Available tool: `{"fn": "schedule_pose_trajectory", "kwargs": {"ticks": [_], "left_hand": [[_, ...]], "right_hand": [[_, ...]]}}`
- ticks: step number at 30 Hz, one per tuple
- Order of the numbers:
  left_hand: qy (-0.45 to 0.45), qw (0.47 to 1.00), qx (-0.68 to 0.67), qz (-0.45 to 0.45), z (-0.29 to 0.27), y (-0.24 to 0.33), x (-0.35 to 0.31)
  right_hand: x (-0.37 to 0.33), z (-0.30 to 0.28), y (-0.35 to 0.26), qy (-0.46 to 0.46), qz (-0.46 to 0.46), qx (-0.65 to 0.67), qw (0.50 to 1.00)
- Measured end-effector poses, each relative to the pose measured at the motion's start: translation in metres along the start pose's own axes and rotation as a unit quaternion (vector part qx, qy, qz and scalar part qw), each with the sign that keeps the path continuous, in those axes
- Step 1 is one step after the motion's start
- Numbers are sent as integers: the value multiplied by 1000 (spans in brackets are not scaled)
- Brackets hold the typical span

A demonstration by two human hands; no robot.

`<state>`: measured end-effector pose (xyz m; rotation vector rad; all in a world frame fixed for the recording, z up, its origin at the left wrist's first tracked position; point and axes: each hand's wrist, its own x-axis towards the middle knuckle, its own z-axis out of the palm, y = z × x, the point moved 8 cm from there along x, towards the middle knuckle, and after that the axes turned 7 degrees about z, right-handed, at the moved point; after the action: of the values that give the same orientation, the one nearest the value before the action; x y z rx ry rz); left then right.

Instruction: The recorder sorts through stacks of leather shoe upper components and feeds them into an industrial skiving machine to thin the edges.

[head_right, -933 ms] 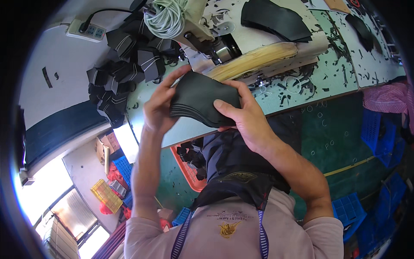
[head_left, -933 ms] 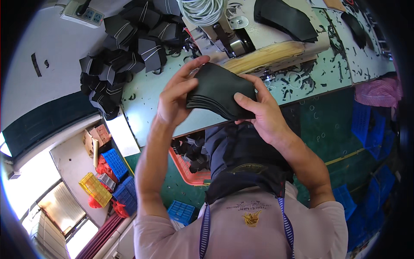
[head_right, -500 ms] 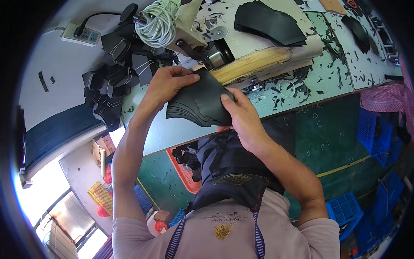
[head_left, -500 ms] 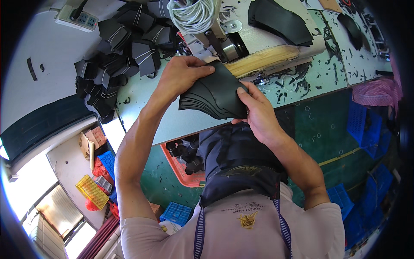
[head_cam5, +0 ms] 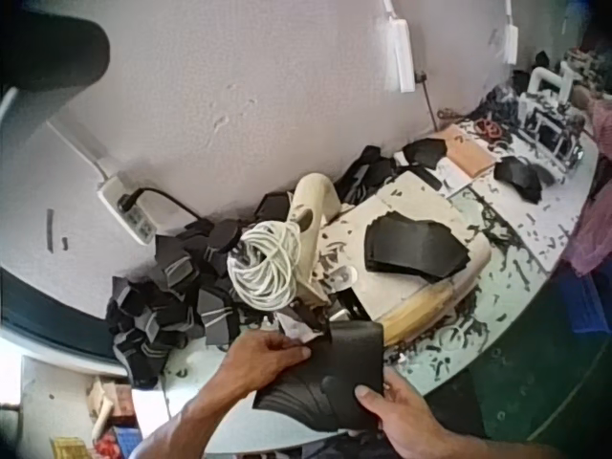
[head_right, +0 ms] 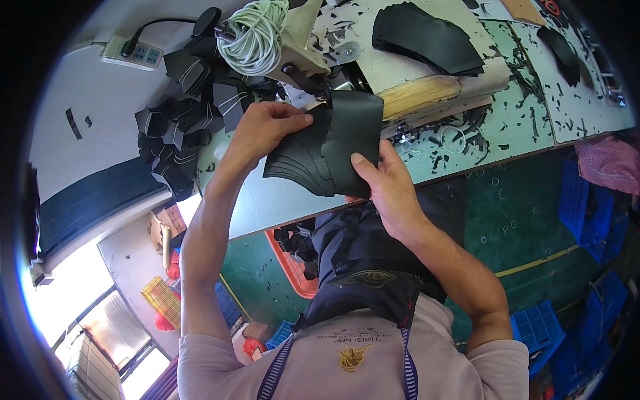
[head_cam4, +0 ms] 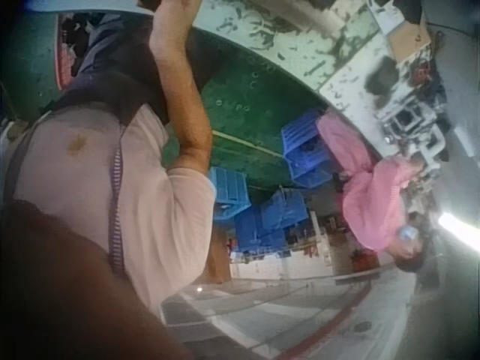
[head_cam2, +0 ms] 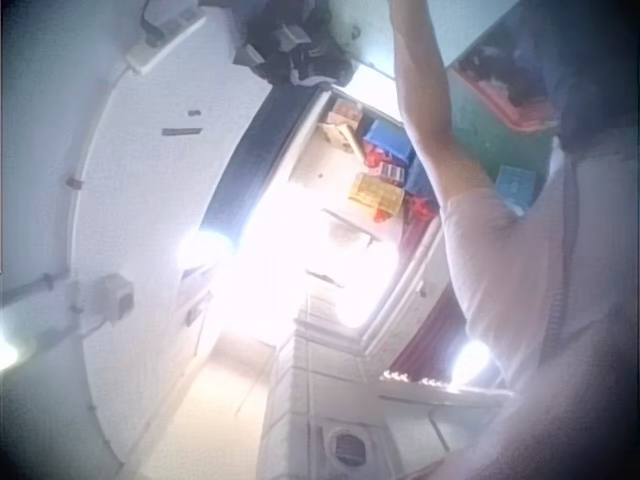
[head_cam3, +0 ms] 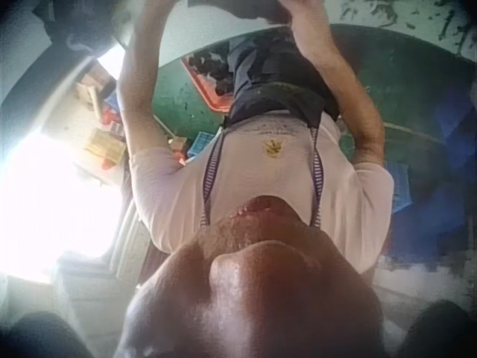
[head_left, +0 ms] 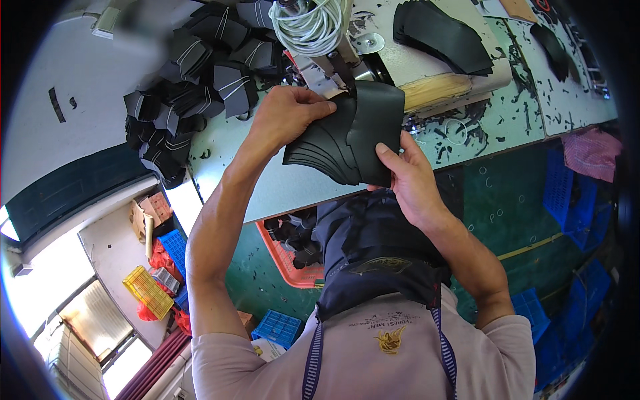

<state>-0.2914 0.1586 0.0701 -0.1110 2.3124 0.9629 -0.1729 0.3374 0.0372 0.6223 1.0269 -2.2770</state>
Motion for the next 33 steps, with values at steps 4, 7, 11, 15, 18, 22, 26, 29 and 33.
{"fn": "schedule_pose_trajectory", "kwargs": {"ticks": [4,7,11,15,18,22,26,29,33], "left_hand": [[11,997,56,45,5,21,8],[-8,988,-123,97,8,8,5],[22,999,-31,28,-1,-1,6],[44,997,18,56,6,22,13],[13,989,-120,83,5,4,9],[13,998,-11,60,1,8,10],[31,996,-49,61,9,16,18],[6,986,-143,81,3,0,5],[14,997,-12,76,1,18,3]], "right_hand": [[0,-9,-8,-2,-12,3,1000],[1,-6,-7,-7,-18,4,1000],[4,1,-3,-1,2,21,1000],[2,-2,-11,-2,-20,22,1000],[3,-3,-12,19,-23,-2,1000],[4,-4,-10,17,-24,22,999],[5,-15,-13,11,-16,-12,1000],[-1,-8,-16,31,-38,12,999],[-1,-12,-10,36,-41,9,998]]}}
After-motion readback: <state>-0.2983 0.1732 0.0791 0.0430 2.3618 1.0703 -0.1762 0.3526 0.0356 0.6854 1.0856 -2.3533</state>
